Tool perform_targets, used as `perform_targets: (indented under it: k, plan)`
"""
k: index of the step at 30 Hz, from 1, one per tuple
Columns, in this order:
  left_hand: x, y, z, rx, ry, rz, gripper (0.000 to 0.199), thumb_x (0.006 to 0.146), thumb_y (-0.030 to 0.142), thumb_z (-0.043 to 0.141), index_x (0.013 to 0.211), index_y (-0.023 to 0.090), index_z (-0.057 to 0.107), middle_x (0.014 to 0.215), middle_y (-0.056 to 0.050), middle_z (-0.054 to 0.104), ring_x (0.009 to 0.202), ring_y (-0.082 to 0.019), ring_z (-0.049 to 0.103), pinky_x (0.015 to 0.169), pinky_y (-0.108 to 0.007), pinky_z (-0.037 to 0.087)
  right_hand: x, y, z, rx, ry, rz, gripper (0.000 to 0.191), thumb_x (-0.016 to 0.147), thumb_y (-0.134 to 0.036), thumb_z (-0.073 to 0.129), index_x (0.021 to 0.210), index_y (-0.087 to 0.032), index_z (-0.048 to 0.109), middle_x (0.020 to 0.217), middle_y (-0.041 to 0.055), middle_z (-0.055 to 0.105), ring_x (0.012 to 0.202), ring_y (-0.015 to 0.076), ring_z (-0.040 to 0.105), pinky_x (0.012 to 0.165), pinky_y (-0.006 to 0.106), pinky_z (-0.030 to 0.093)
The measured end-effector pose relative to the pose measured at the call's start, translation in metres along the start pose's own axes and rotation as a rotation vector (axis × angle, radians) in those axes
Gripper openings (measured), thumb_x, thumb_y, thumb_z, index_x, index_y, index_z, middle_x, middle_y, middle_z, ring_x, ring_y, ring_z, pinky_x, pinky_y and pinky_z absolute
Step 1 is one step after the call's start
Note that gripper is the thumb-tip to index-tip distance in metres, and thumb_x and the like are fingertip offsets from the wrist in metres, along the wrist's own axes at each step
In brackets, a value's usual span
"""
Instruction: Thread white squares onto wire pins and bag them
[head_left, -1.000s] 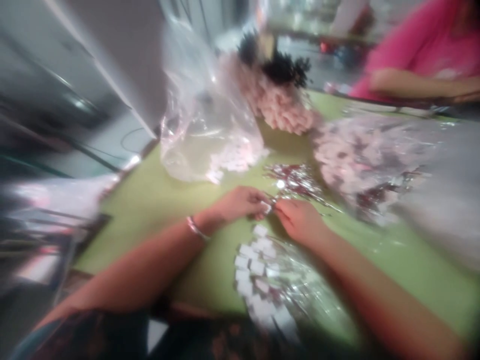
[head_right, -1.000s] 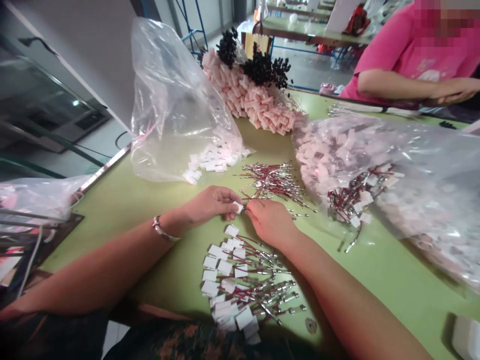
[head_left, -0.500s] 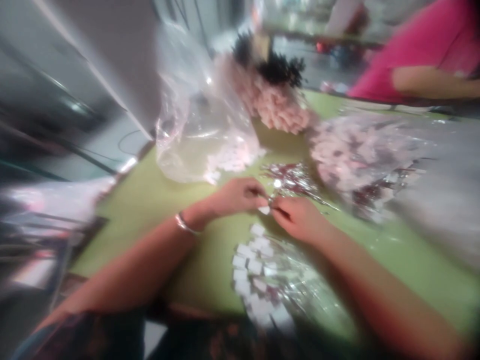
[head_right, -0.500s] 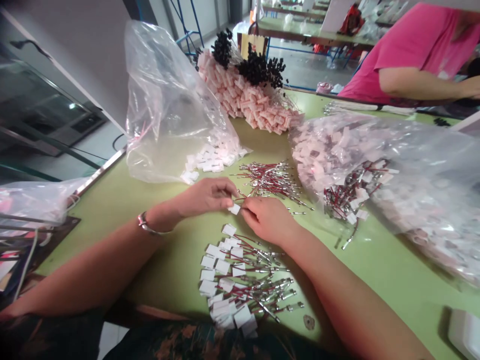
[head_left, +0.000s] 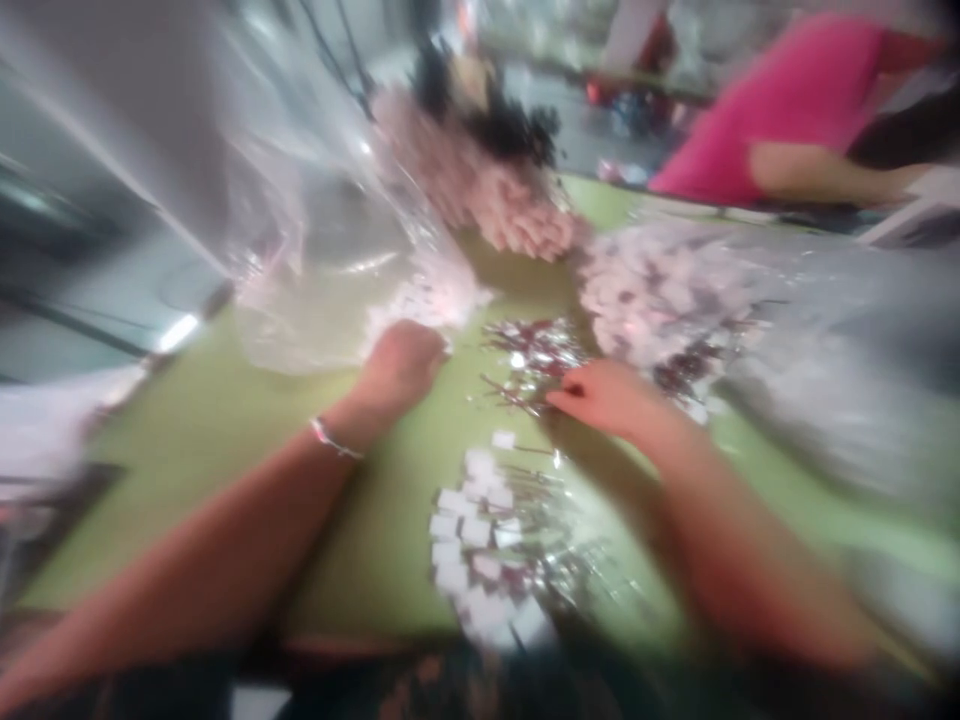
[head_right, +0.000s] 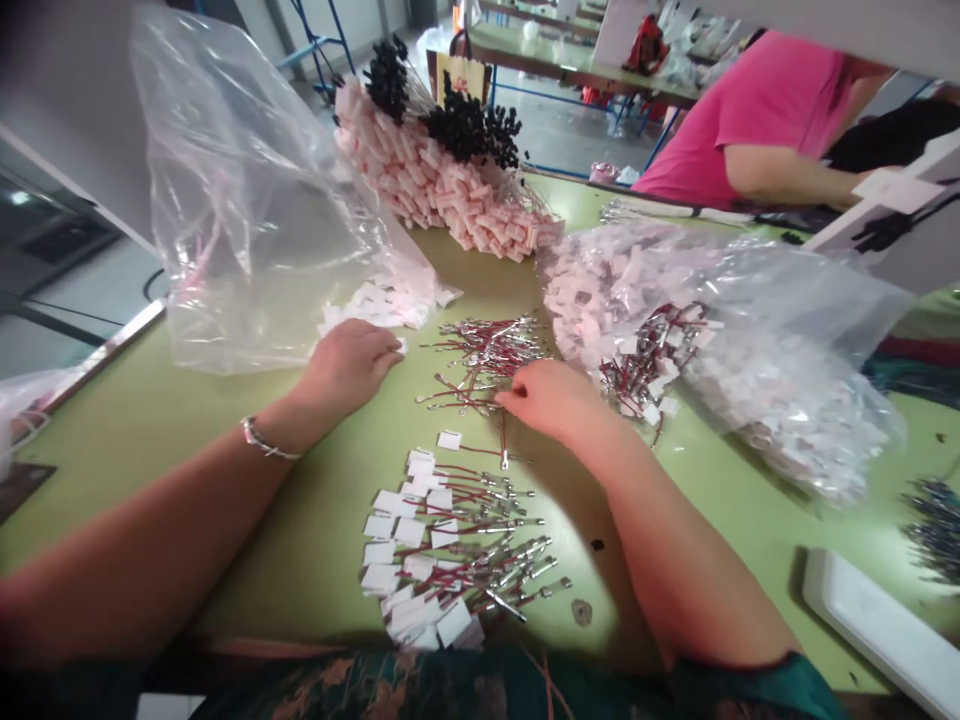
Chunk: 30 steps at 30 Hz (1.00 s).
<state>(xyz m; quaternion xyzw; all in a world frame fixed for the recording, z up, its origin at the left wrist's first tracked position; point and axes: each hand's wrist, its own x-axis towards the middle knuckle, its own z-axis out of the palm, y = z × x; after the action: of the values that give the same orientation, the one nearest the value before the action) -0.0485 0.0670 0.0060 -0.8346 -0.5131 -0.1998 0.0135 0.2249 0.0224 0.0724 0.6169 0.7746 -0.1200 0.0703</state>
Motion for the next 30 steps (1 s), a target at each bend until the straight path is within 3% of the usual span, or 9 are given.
perform_targets:
  k: [4, 9, 15, 21, 23, 25, 27, 30]
  plan:
    - [-0.002, 0.000, 0.000, -0.101, 0.000, -0.086, 0.018, 0.083, 0.025, 0.056, 0.090, 0.018, 0.071, 0.087, -0.009, 0.069, 0.089, -0.026, 0.062, 0.082, -0.039, 0.048, 0.002, -0.013, 0.015, 0.085, 0.057, -0.027, 0.022, 0.081, -0.025, 0.056, 0.060, -0.020, 0.062, 0.067, 0.0055, 0.065, 0.057, 0.0148, 0.052, 0.052, 0.030, 0.034]
    - [-0.005, -0.004, -0.001, -0.266, 0.036, -0.023, 0.040, 0.082, 0.022, 0.058, 0.121, 0.020, 0.063, 0.113, -0.008, 0.067, 0.105, -0.024, 0.059, 0.097, -0.040, 0.044, 0.004, 0.000, 0.016, 0.264, 0.147, -0.081, 0.023, 0.080, -0.026, 0.057, 0.058, -0.021, 0.060, 0.059, 0.0013, 0.063, 0.051, 0.0137, 0.051, 0.050, 0.029, 0.035]
    - [-0.002, 0.000, 0.000, -0.230, -0.035, 0.087, 0.030, 0.090, 0.017, 0.044, 0.105, 0.017, 0.070, 0.103, -0.010, 0.070, 0.101, -0.023, 0.058, 0.096, -0.040, 0.042, 0.006, 0.012, 0.007, 0.410, 0.357, 0.012, 0.022, 0.083, -0.035, 0.056, 0.067, -0.021, 0.063, 0.057, 0.0004, 0.060, 0.053, 0.0141, 0.050, 0.053, 0.029, 0.035]
    - [-0.004, 0.000, 0.007, -0.114, -0.028, 0.081, 0.031, 0.089, 0.023, 0.045, 0.106, 0.016, 0.070, 0.094, -0.011, 0.067, 0.095, -0.026, 0.057, 0.090, -0.042, 0.044, 0.011, 0.012, 0.011, 0.168, 0.287, 0.196, 0.035, 0.086, -0.041, 0.053, 0.059, -0.019, 0.060, 0.054, 0.0021, 0.053, 0.048, 0.0132, 0.042, 0.049, 0.030, 0.028]
    - [-0.004, 0.001, 0.006, -0.136, -0.018, 0.067, 0.028, 0.089, 0.025, 0.047, 0.098, 0.018, 0.072, 0.088, -0.010, 0.067, 0.092, -0.026, 0.058, 0.089, -0.042, 0.044, 0.011, 0.018, 0.009, 0.149, 0.265, 0.130, 0.030, 0.087, -0.039, 0.053, 0.067, -0.020, 0.064, 0.062, 0.0029, 0.057, 0.052, 0.0136, 0.046, 0.050, 0.029, 0.030]
    - [-0.004, 0.005, 0.001, -0.231, 0.018, 0.011, 0.024, 0.087, 0.027, 0.051, 0.092, 0.020, 0.073, 0.087, -0.008, 0.067, 0.090, -0.025, 0.059, 0.088, -0.040, 0.045, 0.009, 0.025, 0.006, 0.154, 0.233, -0.082, 0.018, 0.087, -0.030, 0.053, 0.083, -0.022, 0.068, 0.079, 0.0035, 0.063, 0.064, 0.0144, 0.053, 0.056, 0.028, 0.036]
    - [-0.004, 0.011, -0.007, -0.394, 0.051, -0.121, 0.022, 0.084, 0.029, 0.056, 0.094, 0.020, 0.073, 0.092, -0.006, 0.068, 0.089, -0.023, 0.061, 0.086, -0.037, 0.047, 0.007, 0.032, 0.004, 0.139, 0.148, -0.291, 0.020, 0.085, -0.019, 0.053, 0.095, -0.026, 0.069, 0.095, 0.0036, 0.062, 0.078, 0.0151, 0.057, 0.064, 0.028, 0.040]
    - [-0.007, 0.020, -0.018, -0.695, 0.000, -0.337, 0.025, 0.081, 0.032, 0.062, 0.099, 0.019, 0.071, 0.099, -0.005, 0.070, 0.083, -0.018, 0.063, 0.080, -0.031, 0.050, 0.007, 0.039, 0.005, 0.092, 0.068, -0.381, 0.021, 0.083, -0.015, 0.055, 0.095, -0.025, 0.070, 0.099, 0.0053, 0.059, 0.087, 0.0171, 0.056, 0.072, 0.029, 0.043]
